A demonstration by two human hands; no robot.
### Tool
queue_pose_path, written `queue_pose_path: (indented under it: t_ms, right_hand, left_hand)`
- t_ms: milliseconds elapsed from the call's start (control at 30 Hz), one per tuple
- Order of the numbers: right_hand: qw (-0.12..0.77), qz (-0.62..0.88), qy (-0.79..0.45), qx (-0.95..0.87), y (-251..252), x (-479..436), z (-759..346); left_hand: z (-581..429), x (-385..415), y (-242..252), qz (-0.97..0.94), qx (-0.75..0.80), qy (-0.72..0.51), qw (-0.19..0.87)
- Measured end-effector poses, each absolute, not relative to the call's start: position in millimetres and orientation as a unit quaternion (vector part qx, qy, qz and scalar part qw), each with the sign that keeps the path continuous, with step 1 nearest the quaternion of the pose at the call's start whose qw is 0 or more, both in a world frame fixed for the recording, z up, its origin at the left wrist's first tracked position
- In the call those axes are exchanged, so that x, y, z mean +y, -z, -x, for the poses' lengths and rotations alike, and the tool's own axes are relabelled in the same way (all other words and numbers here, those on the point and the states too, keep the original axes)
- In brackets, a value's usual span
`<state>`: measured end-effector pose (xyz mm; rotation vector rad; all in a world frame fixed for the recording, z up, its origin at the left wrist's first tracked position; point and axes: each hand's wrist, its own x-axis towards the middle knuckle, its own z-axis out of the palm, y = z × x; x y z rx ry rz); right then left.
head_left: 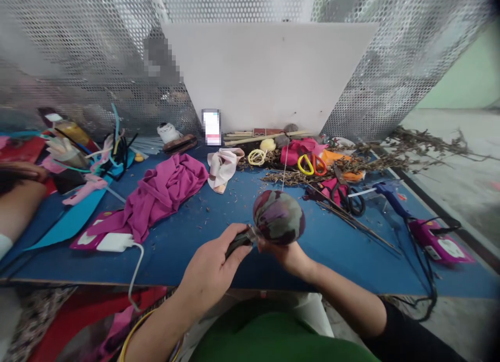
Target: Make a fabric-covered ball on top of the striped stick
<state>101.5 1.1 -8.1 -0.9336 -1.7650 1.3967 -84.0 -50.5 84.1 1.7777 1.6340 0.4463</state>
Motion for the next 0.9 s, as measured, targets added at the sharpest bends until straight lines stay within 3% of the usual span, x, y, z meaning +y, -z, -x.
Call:
queue_pose_path:
  t_ms: [200, 267, 333, 467, 567, 667, 800, 900]
  right_hand:
    - [0.396, 0.335, -0.268, -0.812, -9.8, -35.5, -110.0]
    - [0.421, 0.297, -0.234, -0.824, -24.5, -39.7, -114.5]
    - [0.446, 0.246, -0.279, -0.814, -36.5, -38.4, -115.1]
    - [0.453, 0.159, -0.494, -0.725, -34.9, -30.2, -102.0]
    - [0.503, 0.219, -0.576, -0.606, -21.4, -33.2, -89.0]
    - [0.516, 0.297, -0.463, -0.657, -20.6, -44.3, -83.6]
    - [0.503, 0.271, -0.27, -0.775, -34.3, -52.8, -85.3]
    - [0.48, 0.251, -0.239, -0.806, -36.3, -51.3, -85.3]
  left_hand:
    - [88.7, -48.5, -71.4, -0.641, 0.657, -0.207, 0.338]
    - [88.2, -46.6, -70.9, -0.637, 0.644, -0.226, 0.358]
    - [85.6, -44.4, -71.7, -0.637, 0.623, -0.249, 0.38]
    - [77.7, -41.8, -71.7, -0.633, 0.596, -0.264, 0.419]
    - [73.6, -42.0, -67.1, -0.629, 0.603, -0.251, 0.422]
    - [71.6, -43.3, -61.2, -0.63, 0.614, -0.241, 0.409]
    - [69.0, -44.7, -56.9, -0.637, 0.65, -0.208, 0.36]
    - [67.6, -44.3, -54.7, -0.64, 0.67, -0.181, 0.33]
